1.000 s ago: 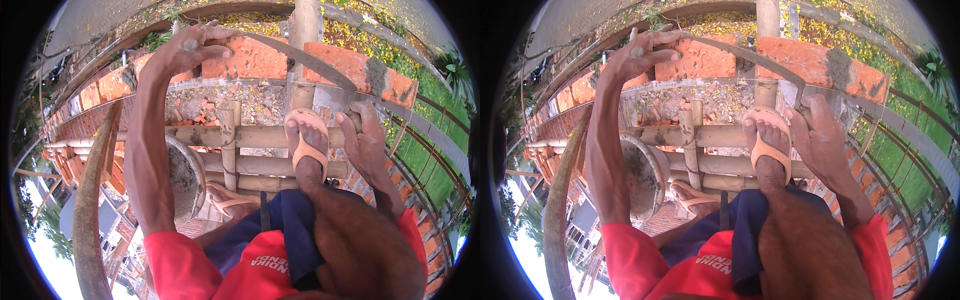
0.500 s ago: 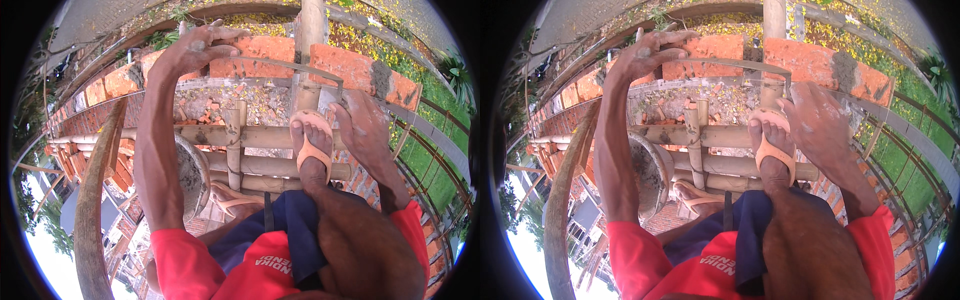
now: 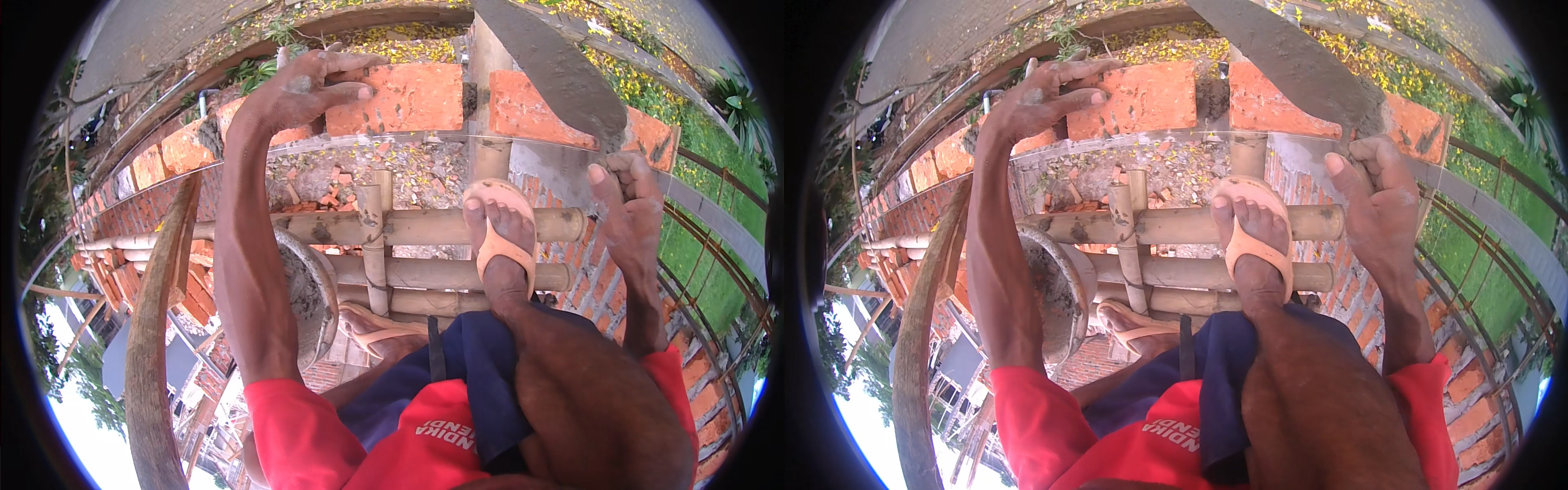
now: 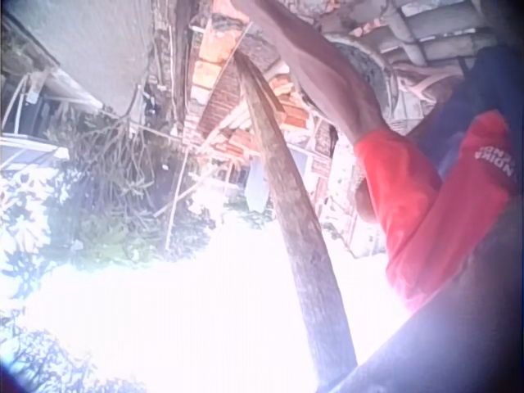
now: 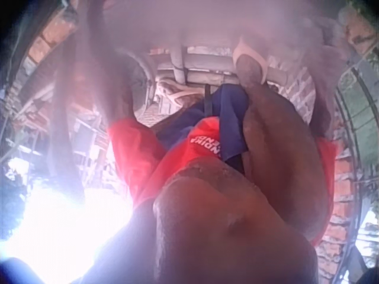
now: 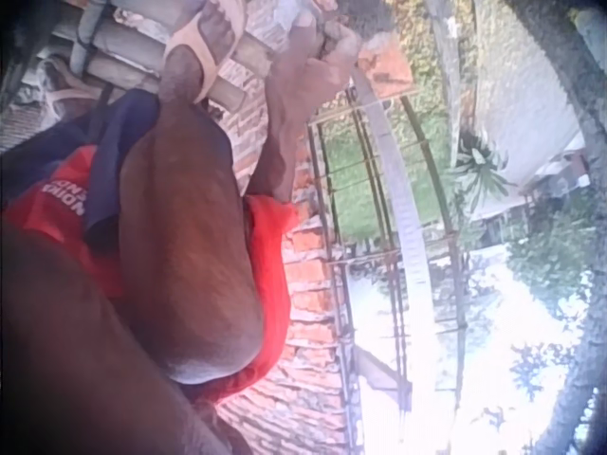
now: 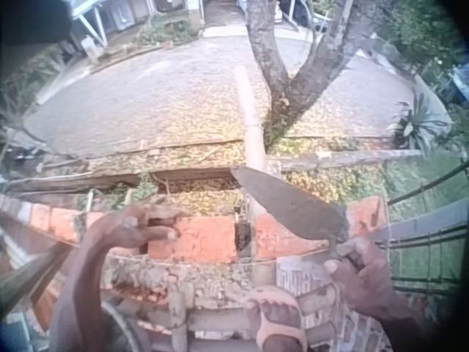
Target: The person scoops mortar from a bucket with a trowel and applies it to a brick wall. They place red bricks onto the mortar, tap them into position, and scrape away excess mortar. The person repeats this process to build up the wall layer by layer.
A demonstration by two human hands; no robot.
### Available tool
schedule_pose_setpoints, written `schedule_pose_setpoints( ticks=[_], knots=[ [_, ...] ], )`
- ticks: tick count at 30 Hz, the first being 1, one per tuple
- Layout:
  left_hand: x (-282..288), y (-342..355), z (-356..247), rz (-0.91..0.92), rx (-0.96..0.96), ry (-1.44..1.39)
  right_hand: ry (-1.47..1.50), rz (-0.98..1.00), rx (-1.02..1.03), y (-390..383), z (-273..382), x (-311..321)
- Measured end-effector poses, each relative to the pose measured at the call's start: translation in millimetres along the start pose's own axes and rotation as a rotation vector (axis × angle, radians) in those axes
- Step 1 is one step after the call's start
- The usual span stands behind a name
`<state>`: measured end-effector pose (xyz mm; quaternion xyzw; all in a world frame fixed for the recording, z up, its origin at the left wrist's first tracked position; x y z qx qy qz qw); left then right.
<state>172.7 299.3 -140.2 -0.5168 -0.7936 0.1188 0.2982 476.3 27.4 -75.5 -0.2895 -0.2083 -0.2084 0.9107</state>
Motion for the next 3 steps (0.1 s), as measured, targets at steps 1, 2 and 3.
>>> schedule_pose_setpoints(
  ticks=[1, 2, 3],
  knots=[
    [-0.4, 1.1, -2.0, 0.0, -0.075, 0.025, 0.03, 0.013, -0.038, -0.3, -3.0, 1.8],
    [2.8, -1.0, -1.9, -0.014, -0.086, 0.107, 0.035, 0.007, -0.052, -0.7, -5.0, 3.4],
    [2.4, -0.7, -1.7, -0.027, -0.09, 0.165, 0.038, -0.002, -0.081, -0.7, -7.4, 4.8]
  ],
)
Point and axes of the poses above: each hand's wrist, its own y-axis towards the middle knuckle, its own x-axis out of the back of the hand, z = x × y, the point moved 4 cm from there along y, towards the middle knuckle, and after that the axes turned 7 degrees about -x, right-handed, at the moved point
